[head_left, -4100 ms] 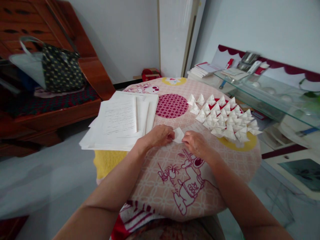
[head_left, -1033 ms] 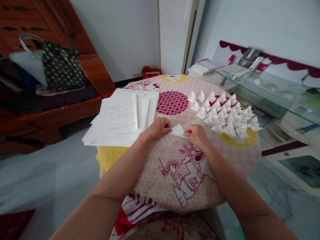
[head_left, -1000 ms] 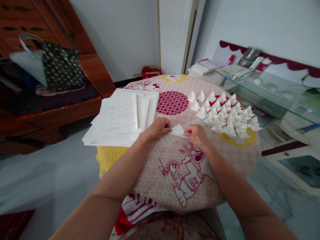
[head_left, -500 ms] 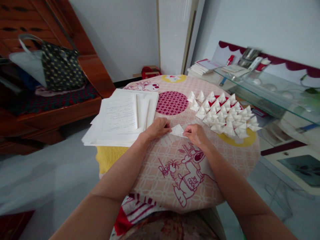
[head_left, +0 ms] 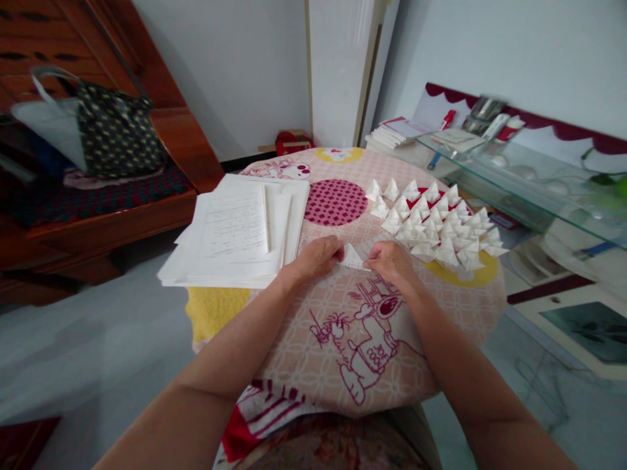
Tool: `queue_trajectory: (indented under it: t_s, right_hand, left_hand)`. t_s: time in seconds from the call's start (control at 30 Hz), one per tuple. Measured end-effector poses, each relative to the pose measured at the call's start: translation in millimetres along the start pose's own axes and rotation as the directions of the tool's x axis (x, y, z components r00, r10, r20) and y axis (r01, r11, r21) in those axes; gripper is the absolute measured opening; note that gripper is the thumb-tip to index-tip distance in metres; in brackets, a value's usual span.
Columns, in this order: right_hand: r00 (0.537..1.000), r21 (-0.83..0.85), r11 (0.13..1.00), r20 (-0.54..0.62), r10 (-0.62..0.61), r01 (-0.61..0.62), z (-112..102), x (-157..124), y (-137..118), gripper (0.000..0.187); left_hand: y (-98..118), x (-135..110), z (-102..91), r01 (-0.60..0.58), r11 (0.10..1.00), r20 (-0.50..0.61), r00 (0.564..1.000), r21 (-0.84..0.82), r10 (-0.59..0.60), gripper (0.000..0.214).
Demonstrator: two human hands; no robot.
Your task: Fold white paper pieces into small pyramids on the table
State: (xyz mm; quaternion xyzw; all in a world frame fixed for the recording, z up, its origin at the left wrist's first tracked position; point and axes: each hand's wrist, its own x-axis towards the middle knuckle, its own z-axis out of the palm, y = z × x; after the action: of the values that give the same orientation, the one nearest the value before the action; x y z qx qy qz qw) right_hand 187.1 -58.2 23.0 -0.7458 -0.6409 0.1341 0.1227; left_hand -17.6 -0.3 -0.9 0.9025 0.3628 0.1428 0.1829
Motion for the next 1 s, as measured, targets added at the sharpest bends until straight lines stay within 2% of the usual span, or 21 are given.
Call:
queue_trajectory:
  t_s: [0.13, 0.2, 0.3, 0.37, 0.5, 0.6, 0.73, 1.0]
  right_hand:
    - [0.999, -0.008, 0.999, 0.003, -0.039, 0.039, 2.7, 0.0, -2.6, 0.005]
    - [0.998, 0.009, 0.998, 0.017, -0.058, 0.058, 4.7, 0.1, -4.1, 0.011]
    - [0.997, 0.04, 0.997, 0.042, -0.069, 0.067, 6.0, 0.1, -6.1, 0.017]
    - [0.995, 0.053, 0.996, 0.058, -0.076, 0.073, 6.2, 0.1, -7.8, 0.018]
    - [0.995, 0.075, 0.995, 0.068, -0.077, 0.071, 7.5, 0.6, -13.5, 0.004]
    - [0.994, 0.087, 0.994, 0.081, -0.071, 0.063, 8.7, 2.0, -19.1, 0.008]
    - [0.99, 0.112, 0.993, 0.136, -0.04, 0.024, 7.9, 4.9, -23.1, 0.003]
    - [0.986, 0.191, 0.981, 0.162, -0.031, -0.001, 5.6, 5.0, -3.9, 0.007]
  left_hand:
    - [6.7, 1.8, 1.8, 0.124, 0.992, -0.008, 0.992, 0.006, -0.124, 0.016]
    - [12.7, 3.0, 1.6, 0.199, 0.98, -0.016, 0.98, 0.029, -0.199, 0.01]
    - [21.1, 4.7, 0.7, 0.273, 0.96, -0.02, 0.962, 0.069, -0.272, 0.013]
    - [24.2, 5.4, -0.1, 0.282, 0.957, -0.011, 0.959, 0.071, -0.282, 0.013]
    - [25.6, 5.2, -1.1, 0.288, 0.956, -0.018, 0.958, 0.063, -0.288, 0.01]
    - [26.1, 4.1, -1.2, 0.293, 0.953, -0.025, 0.956, 0.07, -0.292, 0.01]
    - [26.4, 3.5, -0.5, 0.293, 0.953, -0.031, 0.956, 0.073, -0.292, 0.011]
    - [22.8, 4.3, 2.0, 0.28, 0.959, -0.026, 0.96, 0.053, -0.279, 0.01]
